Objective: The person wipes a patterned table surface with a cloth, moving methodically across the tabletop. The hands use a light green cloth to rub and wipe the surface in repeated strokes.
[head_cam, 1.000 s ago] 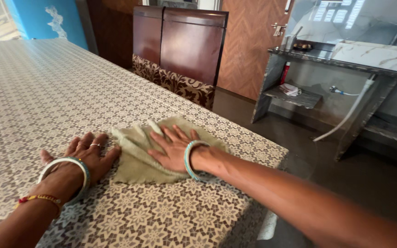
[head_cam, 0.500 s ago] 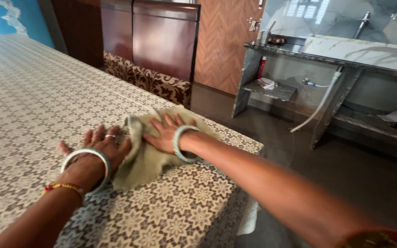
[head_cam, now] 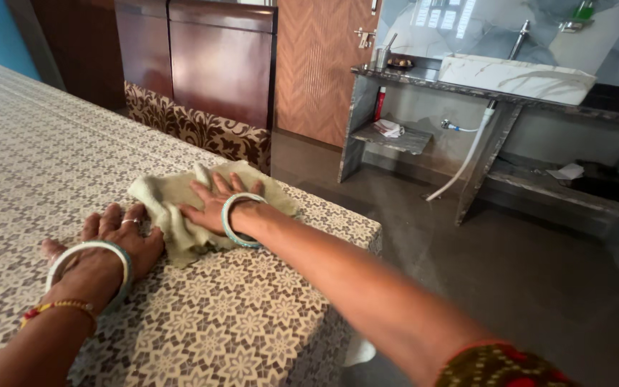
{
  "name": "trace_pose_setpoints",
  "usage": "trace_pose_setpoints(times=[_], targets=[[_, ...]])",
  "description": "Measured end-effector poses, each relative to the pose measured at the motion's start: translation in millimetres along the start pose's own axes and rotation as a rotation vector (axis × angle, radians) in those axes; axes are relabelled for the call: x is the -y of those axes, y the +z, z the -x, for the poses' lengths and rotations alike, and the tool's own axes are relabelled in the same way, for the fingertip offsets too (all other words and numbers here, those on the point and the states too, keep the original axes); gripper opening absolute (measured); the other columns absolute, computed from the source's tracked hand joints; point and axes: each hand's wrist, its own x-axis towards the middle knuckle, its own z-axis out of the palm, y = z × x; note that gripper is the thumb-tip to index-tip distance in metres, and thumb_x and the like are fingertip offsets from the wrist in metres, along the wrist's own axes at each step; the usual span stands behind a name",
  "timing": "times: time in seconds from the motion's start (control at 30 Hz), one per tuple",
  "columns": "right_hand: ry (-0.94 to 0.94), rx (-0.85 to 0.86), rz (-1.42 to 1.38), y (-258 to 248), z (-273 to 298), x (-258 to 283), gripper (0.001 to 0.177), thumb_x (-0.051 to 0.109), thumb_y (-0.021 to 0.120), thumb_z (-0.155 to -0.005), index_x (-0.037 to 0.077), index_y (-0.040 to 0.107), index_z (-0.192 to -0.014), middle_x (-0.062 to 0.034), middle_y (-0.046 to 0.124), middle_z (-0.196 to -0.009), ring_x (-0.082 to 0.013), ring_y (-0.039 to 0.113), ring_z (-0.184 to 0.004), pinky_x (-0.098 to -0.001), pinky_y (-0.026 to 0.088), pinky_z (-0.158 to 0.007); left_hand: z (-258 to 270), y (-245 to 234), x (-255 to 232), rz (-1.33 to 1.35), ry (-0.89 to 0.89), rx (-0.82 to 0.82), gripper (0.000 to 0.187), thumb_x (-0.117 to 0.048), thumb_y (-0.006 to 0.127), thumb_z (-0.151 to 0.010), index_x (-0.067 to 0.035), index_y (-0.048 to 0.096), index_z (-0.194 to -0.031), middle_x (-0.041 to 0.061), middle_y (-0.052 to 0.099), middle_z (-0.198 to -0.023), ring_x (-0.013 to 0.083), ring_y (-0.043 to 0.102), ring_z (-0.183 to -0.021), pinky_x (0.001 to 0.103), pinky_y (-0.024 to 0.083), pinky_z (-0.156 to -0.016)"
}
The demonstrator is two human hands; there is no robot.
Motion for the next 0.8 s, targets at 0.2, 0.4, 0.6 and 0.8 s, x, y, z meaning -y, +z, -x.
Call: trace_pose_setpoints(times=[0.2, 0.4, 0.6, 0.8], targets=[[-0.149, 0.010, 0.004, -3.9, 82.8, -12.5, 0.077, 0.067, 0.023, -0.093, 0.038, 0.007, -0.162, -0.0010, -0.004, -0.172, -0.0360, -0.002, -0.156, -0.0745, 0.000, -0.117, -5.6, 5.2, 2.9, 0.065, 0.006, -0.021, 0.080, -0.077, 0.033, -0.091, -0.041, 0.018, -0.160, -0.008, 0.003, -0.171, 0.0203, 0.004, -0.158, 0.075, 0.003, -0.118], [-0.126, 0.044, 0.028, -9.3, 123.1, -33.6, 0.076, 0.069, 0.024, -0.093, 0.038, 0.010, -0.162, -0.0003, -0.002, -0.172, -0.0356, -0.002, -0.157, -0.0742, 0.001, -0.118, -5.4, 6.4, -3.8, 0.038, -0.037, -0.053, 0.081, -0.078, 0.036, -0.089, -0.039, 0.025, -0.159, -0.005, 0.011, -0.171, 0.0216, 0.006, -0.158, 0.076, 0.003, -0.116], [-0.053, 0.061, -0.005, -17.7, 81.5, -37.7, 0.077, 0.073, 0.022, -0.091, 0.042, 0.009, -0.161, 0.0006, -0.006, -0.172, -0.0369, -0.004, -0.156, -0.0793, 0.001, -0.115, 0.9, 0.6, -8.0, -0.007, -0.010, -0.025, 0.075, -0.071, 0.037, -0.095, -0.034, 0.035, -0.160, 0.004, 0.028, -0.169, 0.0285, 0.020, -0.159, 0.080, 0.009, -0.117], [0.005, -0.004, -0.011, -11.8, -0.7, -47.8, 0.073, 0.074, 0.024, -0.091, 0.050, 0.010, -0.159, 0.0015, -0.004, -0.172, -0.0383, -0.004, -0.157, -0.0785, 0.002, -0.116, -3.6, 10.1, -31.5, -0.070, 0.082, -0.051, 0.080, -0.079, 0.019, -0.088, -0.041, 0.006, -0.157, 0.000, -0.006, -0.167, 0.0287, 0.000, -0.151, 0.073, -0.005, -0.114]])
